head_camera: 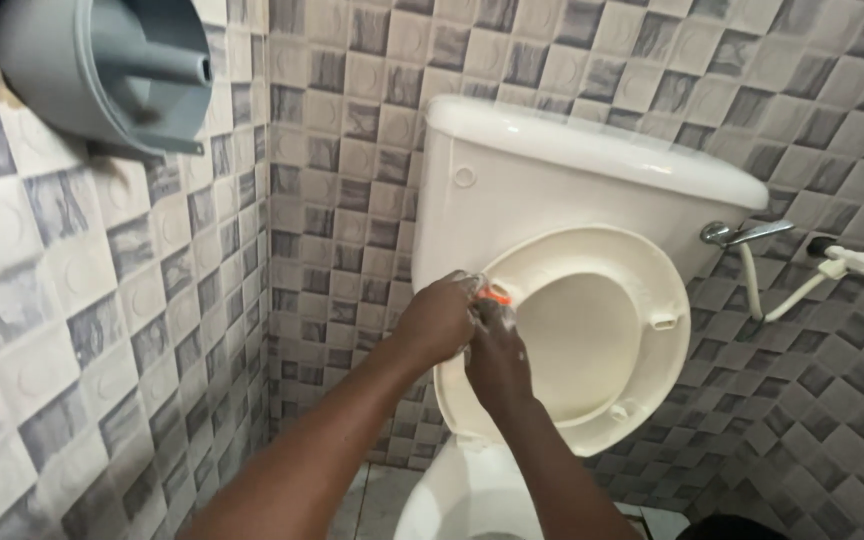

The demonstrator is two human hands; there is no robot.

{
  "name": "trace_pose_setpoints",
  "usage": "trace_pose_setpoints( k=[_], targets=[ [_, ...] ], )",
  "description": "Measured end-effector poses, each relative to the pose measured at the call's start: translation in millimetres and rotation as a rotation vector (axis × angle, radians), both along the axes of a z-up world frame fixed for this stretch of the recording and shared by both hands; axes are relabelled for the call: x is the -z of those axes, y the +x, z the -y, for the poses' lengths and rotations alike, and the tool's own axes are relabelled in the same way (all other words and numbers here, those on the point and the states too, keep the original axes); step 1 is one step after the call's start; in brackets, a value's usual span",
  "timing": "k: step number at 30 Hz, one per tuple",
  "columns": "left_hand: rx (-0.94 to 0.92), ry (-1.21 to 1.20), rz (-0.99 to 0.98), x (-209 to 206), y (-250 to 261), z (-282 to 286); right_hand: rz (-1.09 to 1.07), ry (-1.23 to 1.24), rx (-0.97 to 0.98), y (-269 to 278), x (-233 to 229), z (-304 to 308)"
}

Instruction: The person is cleaning the toilet bowl and lid using soapy water and a cloth.

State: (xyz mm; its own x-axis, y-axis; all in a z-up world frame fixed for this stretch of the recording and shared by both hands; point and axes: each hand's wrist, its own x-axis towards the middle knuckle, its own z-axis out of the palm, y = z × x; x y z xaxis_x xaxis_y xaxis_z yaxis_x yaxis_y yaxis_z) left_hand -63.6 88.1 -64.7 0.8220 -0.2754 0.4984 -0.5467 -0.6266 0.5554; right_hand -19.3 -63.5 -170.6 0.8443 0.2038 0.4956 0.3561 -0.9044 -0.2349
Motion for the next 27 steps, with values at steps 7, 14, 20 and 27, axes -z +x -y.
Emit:
trace_pose_setpoints(
  k=[7,14,20,27],
  targets=[
    [-0.034,0.074,0.225,5.0,7.7,5.3,0.163,-0.236,-0.258,-49.7,41.1,15.8],
    [-0.093,0.251,-0.101,10.3,-16.2,2.3,-0.013,-0.123,-0.008,-20.4,168.7,33.8],
    [-0.016,0.192,0.06,39.0,-3.8,1.6,-0.023,0.013,0.002,-52.6,167.1,16.2],
    [0.0,0.133,0.094,43.9,-9.8,7.0,0.025,-0.136,0.349,-16.1,242.9,60.2]
  ],
)
